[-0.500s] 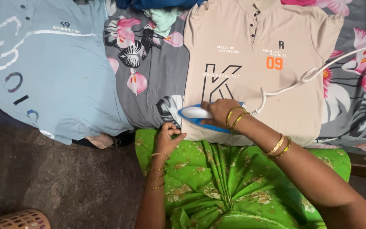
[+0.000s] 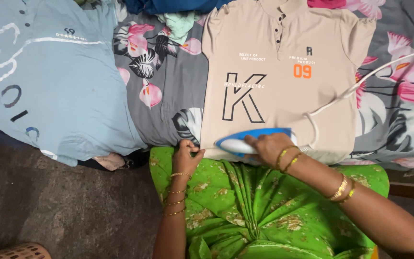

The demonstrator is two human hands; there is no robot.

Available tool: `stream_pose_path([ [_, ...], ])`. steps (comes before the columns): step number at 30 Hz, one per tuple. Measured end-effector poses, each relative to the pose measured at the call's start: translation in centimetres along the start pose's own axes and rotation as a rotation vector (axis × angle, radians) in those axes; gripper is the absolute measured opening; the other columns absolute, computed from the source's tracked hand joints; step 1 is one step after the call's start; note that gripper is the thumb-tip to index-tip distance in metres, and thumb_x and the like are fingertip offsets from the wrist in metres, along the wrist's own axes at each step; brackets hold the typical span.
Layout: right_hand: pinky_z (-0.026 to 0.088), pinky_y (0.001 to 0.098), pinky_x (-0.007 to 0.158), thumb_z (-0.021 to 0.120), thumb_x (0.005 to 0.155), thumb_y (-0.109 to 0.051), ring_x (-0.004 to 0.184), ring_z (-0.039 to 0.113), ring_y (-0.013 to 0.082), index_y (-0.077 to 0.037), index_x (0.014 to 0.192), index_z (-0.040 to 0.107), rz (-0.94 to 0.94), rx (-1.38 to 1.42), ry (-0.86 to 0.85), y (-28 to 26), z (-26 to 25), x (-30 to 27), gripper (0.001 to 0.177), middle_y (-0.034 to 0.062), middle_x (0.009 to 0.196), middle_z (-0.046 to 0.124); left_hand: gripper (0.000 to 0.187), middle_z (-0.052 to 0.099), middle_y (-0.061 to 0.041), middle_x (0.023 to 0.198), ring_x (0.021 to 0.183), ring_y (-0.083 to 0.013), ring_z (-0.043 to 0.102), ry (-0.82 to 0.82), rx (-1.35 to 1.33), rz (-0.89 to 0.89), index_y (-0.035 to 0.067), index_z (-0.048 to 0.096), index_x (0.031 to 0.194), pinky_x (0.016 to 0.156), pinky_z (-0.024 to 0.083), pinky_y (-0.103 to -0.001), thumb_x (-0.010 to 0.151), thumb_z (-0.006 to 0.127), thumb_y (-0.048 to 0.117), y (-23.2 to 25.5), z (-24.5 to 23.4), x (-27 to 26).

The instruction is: The person irons a beige polo shirt laid on a bed. They smooth the fabric with their hands, use a blue and white iron to press the front and back, and flip the shirt to iron both sides.

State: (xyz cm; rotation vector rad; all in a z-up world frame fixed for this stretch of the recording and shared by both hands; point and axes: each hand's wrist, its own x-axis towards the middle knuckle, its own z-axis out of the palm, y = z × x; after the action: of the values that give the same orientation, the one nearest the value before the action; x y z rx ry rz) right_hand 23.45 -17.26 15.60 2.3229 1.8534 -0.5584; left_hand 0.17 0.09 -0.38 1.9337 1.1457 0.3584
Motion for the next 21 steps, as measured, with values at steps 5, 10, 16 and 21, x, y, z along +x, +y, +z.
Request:
stream_pose_path([
  [5, 0.057, 0.0482, 0.061, 0.063, 0.088, -0.06, 0.071, 0.072, 0.0368, -0.015, 0.12, 0.062, 0.103, 0.091, 0.246, 2.0, 0.8, -0.3, 0.055, 0.0151, 0.08, 0.073, 0.045, 0.076, -0.005, 0.087, 0.069, -0.0183, 0.068, 0.022, -0.08, 0.031, 0.009, 0.051, 0.097, 0.065, 0.054, -0.034, 0.077, 0.086, 0.027, -0.1, 0.4, 0.0],
  [10, 0.058, 0.0468, 0.06, 0.063, 0.088, -0.062, 0.07, 0.072, 0.0363, -0.011, 0.116, 0.062, -0.049, 0.059, 0.243, 0.5, 0.2, 1.8, 0.058, 0.0153, 0.077, 0.073, 0.045, 0.075, -0.004, 0.084, 0.07, -0.0173, 0.069, 0.023, -0.054, 0.036, 0.009, 0.05, 0.098, 0.066, 0.054, -0.034, 0.077, 0.087, 0.025, 0.2, 0.1, 0.0],
  [16, 0.059, 0.0469, 0.06, 0.061, 0.091, -0.059, 0.071, 0.073, 0.036, -0.015, 0.119, 0.064, -0.018, 0.059, 0.27, -2.1, -2.0, 5.2, 0.052, 0.0165, 0.081, 0.072, 0.045, 0.073, -0.003, 0.082, 0.067, -0.0159, 0.068, 0.006, -0.092, 0.007, 0.009, 0.05, 0.098, 0.065, 0.054, -0.033, 0.076, 0.086, 0.024, 0.3, 0.2, 0.0],
  [21, 0.059, 0.0479, 0.067, 0.056, 0.096, -0.058, 0.078, 0.074, 0.0377, -0.014, 0.124, 0.061, 0.217, 0.086, 0.125, -2.2, -4.9, 8.8, 0.052, 0.0187, 0.086, 0.074, 0.043, 0.073, -0.002, 0.081, 0.067, -0.0146, 0.065, -0.005, -0.082, 0.03, 0.009, 0.05, 0.096, 0.066, 0.053, -0.032, 0.077, 0.086, 0.022, 0.2, 0.1, 0.0],
])
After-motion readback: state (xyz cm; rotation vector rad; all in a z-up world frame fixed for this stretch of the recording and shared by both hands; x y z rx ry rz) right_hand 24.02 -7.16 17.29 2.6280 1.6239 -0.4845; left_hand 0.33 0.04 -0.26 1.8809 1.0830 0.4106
